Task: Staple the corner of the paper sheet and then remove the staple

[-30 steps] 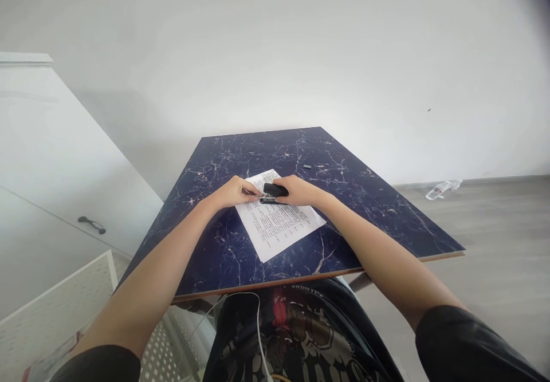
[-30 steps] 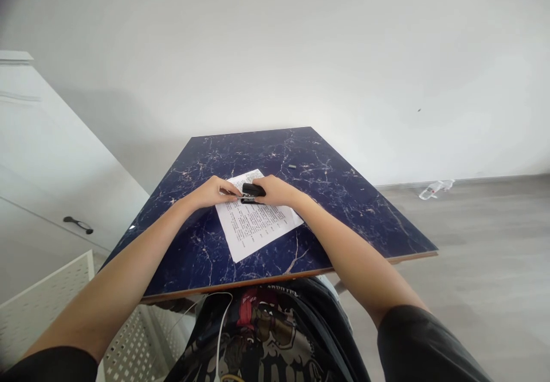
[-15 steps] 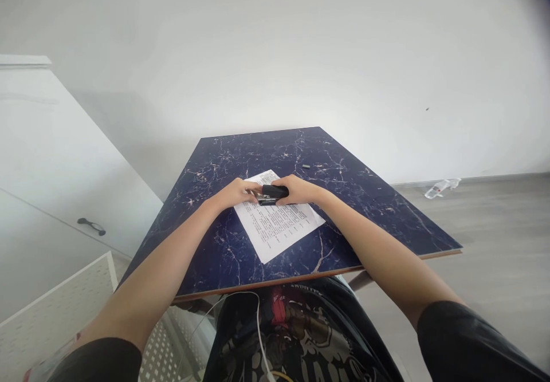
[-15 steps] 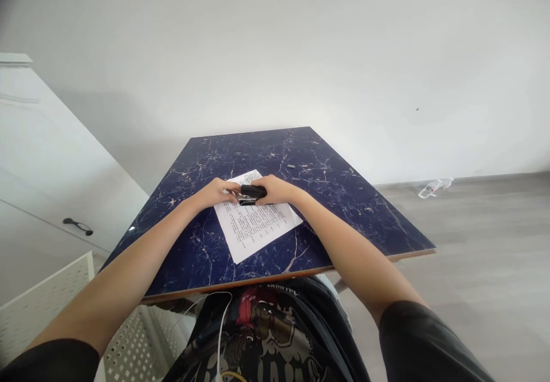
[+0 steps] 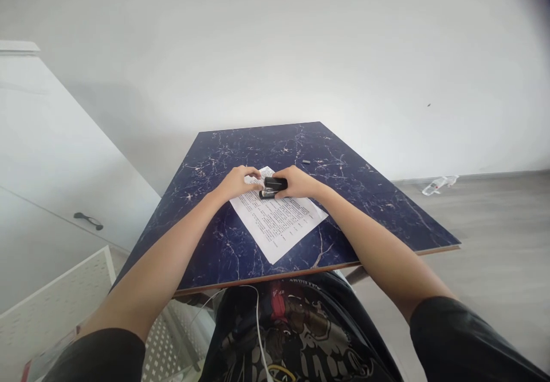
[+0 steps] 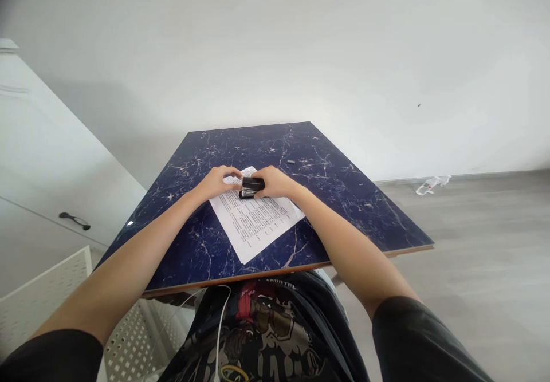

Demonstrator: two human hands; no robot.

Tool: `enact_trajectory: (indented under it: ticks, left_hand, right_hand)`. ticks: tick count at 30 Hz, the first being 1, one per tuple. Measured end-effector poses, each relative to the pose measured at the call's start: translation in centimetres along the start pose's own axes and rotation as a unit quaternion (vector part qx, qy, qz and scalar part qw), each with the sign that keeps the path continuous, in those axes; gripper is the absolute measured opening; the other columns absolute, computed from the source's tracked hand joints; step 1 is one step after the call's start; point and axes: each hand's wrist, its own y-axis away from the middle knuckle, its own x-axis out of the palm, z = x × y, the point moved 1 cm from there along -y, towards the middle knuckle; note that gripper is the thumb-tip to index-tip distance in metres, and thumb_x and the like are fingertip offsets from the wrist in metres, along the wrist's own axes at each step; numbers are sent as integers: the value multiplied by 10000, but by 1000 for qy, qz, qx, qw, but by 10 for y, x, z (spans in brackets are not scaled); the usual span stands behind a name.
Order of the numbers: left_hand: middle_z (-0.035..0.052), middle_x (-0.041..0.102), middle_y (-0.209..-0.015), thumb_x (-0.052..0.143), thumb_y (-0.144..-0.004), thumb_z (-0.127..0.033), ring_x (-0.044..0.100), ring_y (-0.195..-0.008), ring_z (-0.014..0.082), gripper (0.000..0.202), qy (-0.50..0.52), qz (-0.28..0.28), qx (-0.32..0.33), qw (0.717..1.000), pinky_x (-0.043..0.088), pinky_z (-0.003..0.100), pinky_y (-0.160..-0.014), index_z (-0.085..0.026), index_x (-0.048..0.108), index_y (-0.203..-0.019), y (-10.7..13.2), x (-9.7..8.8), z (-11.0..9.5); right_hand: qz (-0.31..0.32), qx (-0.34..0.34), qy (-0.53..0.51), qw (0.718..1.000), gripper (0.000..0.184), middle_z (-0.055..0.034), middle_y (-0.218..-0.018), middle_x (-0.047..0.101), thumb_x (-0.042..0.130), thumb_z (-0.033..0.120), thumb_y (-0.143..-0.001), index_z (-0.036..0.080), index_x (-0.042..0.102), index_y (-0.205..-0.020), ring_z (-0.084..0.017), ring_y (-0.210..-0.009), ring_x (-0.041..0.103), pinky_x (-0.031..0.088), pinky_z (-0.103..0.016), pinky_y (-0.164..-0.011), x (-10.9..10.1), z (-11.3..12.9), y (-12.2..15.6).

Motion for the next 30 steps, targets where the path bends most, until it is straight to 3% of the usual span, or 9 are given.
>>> enact_trajectory:
  ticks: [3, 6, 10, 16, 21, 30]
  left_hand:
    - [191, 716, -1193, 612, -945, -540, 606, -1184, 379, 456, -111, -71, -124, 984, 449, 524, -1016, -159, 711, -1175, 9, 2, 3]
    - [282, 641, -1256, 644, -914, -568, 541, -1242, 473, 529, -193, -48, -188, 962, 435, 594, -1016, -90, 710, -1131, 15, 12, 3]
    - [226, 634, -1231, 700, -903, -396, 581, -1211, 408, 319, -157, 3, -167, 973, 478, 517, -997, -140, 706, -1093, 11, 18, 8]
    - [122, 720, -1170, 654, -897, -184, 676, -1134, 294, 257, 5, -30, -97, 995, 480, 421, -1005, -209, 631, -1152, 10, 0, 21]
    - [101, 755, -1160, 642, -915, -252, 696, -1144, 278, 221, 79, -19, -64, 995, 486, 407, -1011, -224, 629, -1133, 12, -8, 29]
    - [96, 735, -1234, 617, -936, -296, 682, -1189, 272, 244, 65, -81, -28, 994, 486, 415, -1055, -223, 652, -1166, 7, -2, 40]
  right_hand:
    - [-76, 52, 5, 996, 231, -65, -885, 711, 780, 313, -773, 172, 702, -937, -209, -770, 616, 405, -331, -676, -15, -9, 5]
    - [-119, 116, 40, 985, 253, -106, -952, 727, 750, 274, -792, 167, 707, -1017, -245, -815, 641, 455, -361, -691, -30, -27, 12]
    - [-100, 175, 101, 974, 331, -123, -997, 738, 757, 233, -774, 162, 730, -1097, -280, -854, 661, 497, -386, -708, -38, -52, 18]
    - [-63, 180, 125, 974, 477, -158, -1127, 742, 733, 183, -773, 143, 726, -1248, -325, -966, 689, 536, -410, -795, -33, -68, 19]
    - [-6, 139, 86, 986, 503, -122, -1212, 736, 714, 214, -780, 196, 722, -1283, -335, -1057, 689, 553, -439, -883, -32, -61, 18]
    - [32, 74, 48, 996, 441, -112, -1198, 734, 729, 336, -809, 214, 741, -1232, -316, -1043, 684, 530, -444, -896, -32, -50, 20]
